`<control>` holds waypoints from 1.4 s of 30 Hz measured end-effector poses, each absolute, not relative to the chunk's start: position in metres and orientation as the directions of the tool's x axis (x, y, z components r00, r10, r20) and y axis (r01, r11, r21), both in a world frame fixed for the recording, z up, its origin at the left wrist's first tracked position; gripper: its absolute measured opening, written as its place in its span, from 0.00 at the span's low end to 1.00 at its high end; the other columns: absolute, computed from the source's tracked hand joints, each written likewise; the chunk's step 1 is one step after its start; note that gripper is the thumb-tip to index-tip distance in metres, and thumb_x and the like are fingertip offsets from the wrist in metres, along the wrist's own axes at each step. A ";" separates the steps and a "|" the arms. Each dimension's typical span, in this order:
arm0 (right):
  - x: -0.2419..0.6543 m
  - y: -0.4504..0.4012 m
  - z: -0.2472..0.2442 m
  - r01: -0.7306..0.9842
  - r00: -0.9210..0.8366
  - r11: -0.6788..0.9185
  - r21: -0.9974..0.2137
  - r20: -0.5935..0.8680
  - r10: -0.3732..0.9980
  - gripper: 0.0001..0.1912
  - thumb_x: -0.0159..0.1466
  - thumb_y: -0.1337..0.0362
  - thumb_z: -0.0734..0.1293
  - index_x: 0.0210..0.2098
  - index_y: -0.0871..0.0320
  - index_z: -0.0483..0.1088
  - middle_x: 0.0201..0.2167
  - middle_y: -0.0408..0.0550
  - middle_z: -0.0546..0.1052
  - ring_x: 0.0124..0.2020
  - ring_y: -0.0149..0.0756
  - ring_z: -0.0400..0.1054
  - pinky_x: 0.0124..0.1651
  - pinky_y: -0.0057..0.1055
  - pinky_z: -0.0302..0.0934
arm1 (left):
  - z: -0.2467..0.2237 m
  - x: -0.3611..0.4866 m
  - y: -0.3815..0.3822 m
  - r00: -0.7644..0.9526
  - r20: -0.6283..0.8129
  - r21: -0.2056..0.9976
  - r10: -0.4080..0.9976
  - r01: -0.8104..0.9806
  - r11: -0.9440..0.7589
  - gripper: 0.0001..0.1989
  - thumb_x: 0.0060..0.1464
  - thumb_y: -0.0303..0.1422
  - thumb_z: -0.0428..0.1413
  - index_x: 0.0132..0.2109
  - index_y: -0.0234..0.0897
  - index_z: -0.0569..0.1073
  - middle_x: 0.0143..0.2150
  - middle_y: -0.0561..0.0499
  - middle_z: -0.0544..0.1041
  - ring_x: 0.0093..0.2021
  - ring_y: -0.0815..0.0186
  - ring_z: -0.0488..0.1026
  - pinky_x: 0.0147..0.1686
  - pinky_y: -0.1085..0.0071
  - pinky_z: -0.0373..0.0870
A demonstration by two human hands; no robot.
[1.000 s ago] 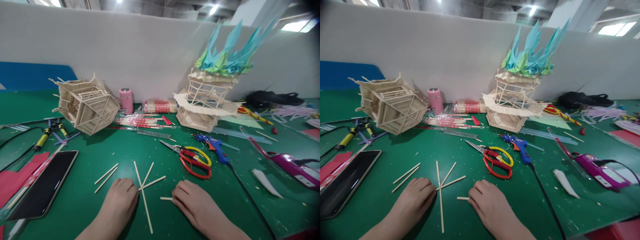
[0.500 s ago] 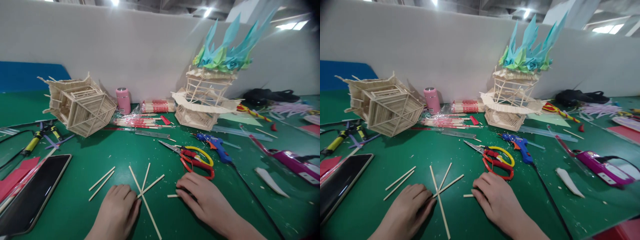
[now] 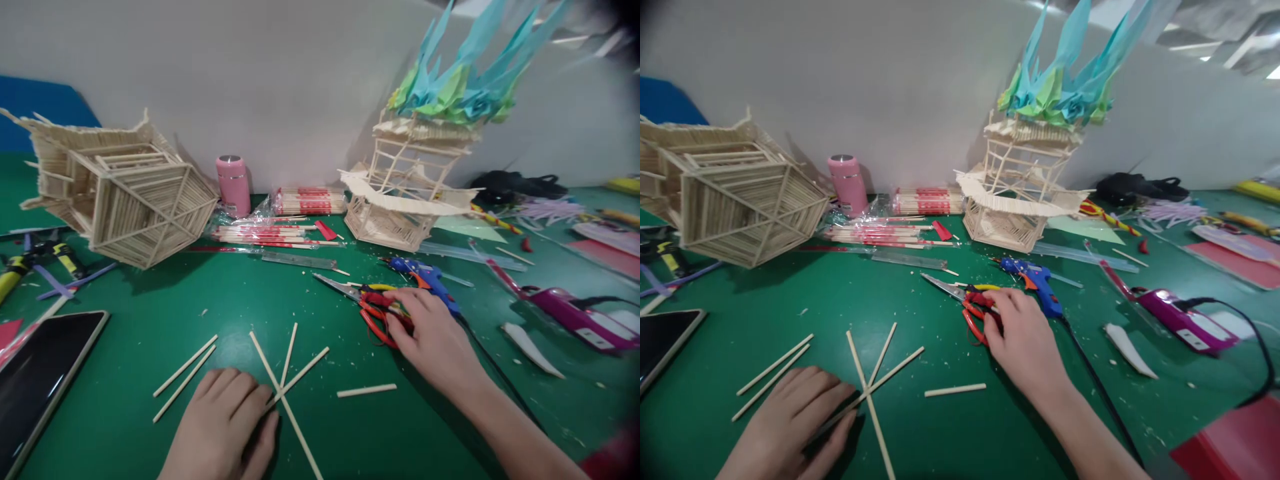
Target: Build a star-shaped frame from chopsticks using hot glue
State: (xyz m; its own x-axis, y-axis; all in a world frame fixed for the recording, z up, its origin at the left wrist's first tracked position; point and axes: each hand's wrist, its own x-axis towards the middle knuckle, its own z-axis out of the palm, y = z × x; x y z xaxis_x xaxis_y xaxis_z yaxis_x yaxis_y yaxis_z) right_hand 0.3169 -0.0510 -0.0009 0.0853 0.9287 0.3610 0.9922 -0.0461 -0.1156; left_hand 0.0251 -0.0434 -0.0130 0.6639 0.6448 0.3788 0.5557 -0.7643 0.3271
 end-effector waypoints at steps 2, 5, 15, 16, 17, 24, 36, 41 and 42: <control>0.330 -0.049 -0.006 0.983 0.146 -0.102 -0.152 0.309 0.940 0.13 0.59 0.62 0.56 0.41 0.59 0.66 0.39 0.53 0.70 0.39 0.44 0.66 0.40 0.40 0.62 | -0.015 0.025 -0.045 0.686 0.327 0.317 0.650 0.569 -0.759 0.05 0.51 0.28 0.49 0.35 0.38 0.69 0.28 0.52 0.71 0.29 0.64 0.67 0.30 0.66 0.64; 0.341 -0.046 -0.011 0.965 0.151 -0.091 -0.245 0.240 0.959 0.14 0.60 0.59 0.56 0.42 0.57 0.65 0.39 0.51 0.71 0.37 0.41 0.69 0.38 0.36 0.64 | -0.022 0.026 -0.046 0.697 0.283 0.282 0.659 0.596 -0.752 0.07 0.53 0.27 0.47 0.31 0.38 0.68 0.26 0.52 0.69 0.28 0.64 0.66 0.28 0.66 0.64; 0.354 -0.027 -0.013 0.964 0.143 -0.094 -0.247 0.186 0.972 0.13 0.61 0.59 0.56 0.38 0.56 0.67 0.36 0.49 0.75 0.36 0.42 0.69 0.37 0.37 0.63 | -0.031 0.026 -0.044 0.697 0.317 0.216 0.644 0.608 -0.764 0.09 0.54 0.25 0.45 0.29 0.37 0.66 0.24 0.52 0.66 0.26 0.64 0.63 0.26 0.67 0.60; 0.357 -0.026 -0.014 0.964 0.146 -0.096 -0.247 0.192 0.970 0.13 0.61 0.59 0.56 0.39 0.56 0.67 0.36 0.49 0.75 0.36 0.43 0.70 0.37 0.37 0.63 | -0.031 0.026 -0.043 0.693 0.318 0.214 0.647 0.613 -0.761 0.09 0.54 0.25 0.45 0.29 0.37 0.66 0.24 0.52 0.66 0.26 0.64 0.63 0.26 0.67 0.60; 0.359 -0.024 -0.016 0.964 0.152 -0.100 -0.246 0.200 0.968 0.13 0.61 0.59 0.56 0.39 0.56 0.67 0.36 0.49 0.75 0.36 0.43 0.70 0.37 0.38 0.63 | -0.032 0.026 -0.042 0.687 0.323 0.210 0.651 0.618 -0.757 0.09 0.54 0.25 0.45 0.28 0.37 0.66 0.24 0.52 0.66 0.26 0.64 0.63 0.26 0.67 0.60; 0.364 -0.024 -0.015 0.966 0.153 -0.090 -0.244 0.256 0.954 0.13 0.60 0.58 0.56 0.39 0.55 0.67 0.37 0.48 0.75 0.38 0.40 0.69 0.40 0.34 0.62 | -0.034 0.022 -0.040 0.673 0.352 0.186 0.651 0.631 -0.753 0.08 0.54 0.26 0.46 0.28 0.38 0.65 0.24 0.53 0.65 0.25 0.64 0.63 0.26 0.66 0.59; 0.426 -0.049 -0.012 0.840 0.531 -0.485 -0.245 0.187 0.826 0.18 0.52 0.57 0.60 0.38 0.63 0.65 0.34 0.56 0.72 0.35 0.43 0.68 0.36 0.34 0.62 | -0.030 0.022 -0.039 0.650 0.323 0.227 0.687 0.652 -0.724 0.09 0.54 0.27 0.46 0.28 0.37 0.66 0.24 0.52 0.66 0.26 0.64 0.63 0.26 0.66 0.60; 0.430 -0.038 -0.017 0.803 0.578 -0.540 -0.251 0.109 0.809 0.20 0.50 0.54 0.62 0.37 0.61 0.66 0.33 0.56 0.74 0.32 0.46 0.68 0.34 0.36 0.60 | -0.027 0.028 -0.039 0.611 0.371 0.248 0.699 0.660 -0.709 0.12 0.54 0.27 0.44 0.25 0.36 0.68 0.22 0.51 0.66 0.24 0.65 0.62 0.25 0.67 0.60; 0.430 -0.036 -0.016 0.805 0.576 -0.537 -0.252 0.112 0.810 0.19 0.50 0.54 0.62 0.36 0.61 0.67 0.32 0.57 0.74 0.32 0.47 0.68 0.34 0.37 0.59 | -0.026 0.029 -0.039 0.606 0.382 0.249 0.698 0.660 -0.709 0.13 0.54 0.27 0.44 0.25 0.36 0.68 0.22 0.51 0.66 0.24 0.65 0.62 0.25 0.67 0.60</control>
State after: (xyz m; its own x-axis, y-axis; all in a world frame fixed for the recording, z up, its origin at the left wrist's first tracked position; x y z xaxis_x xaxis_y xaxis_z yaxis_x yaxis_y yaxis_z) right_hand 0.4296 -0.0355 -0.0159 0.5757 0.8099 0.1120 0.8048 -0.5372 -0.2523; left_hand 0.0293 -0.0388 -0.0261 0.6060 0.6980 0.3816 0.6599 -0.7089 0.2488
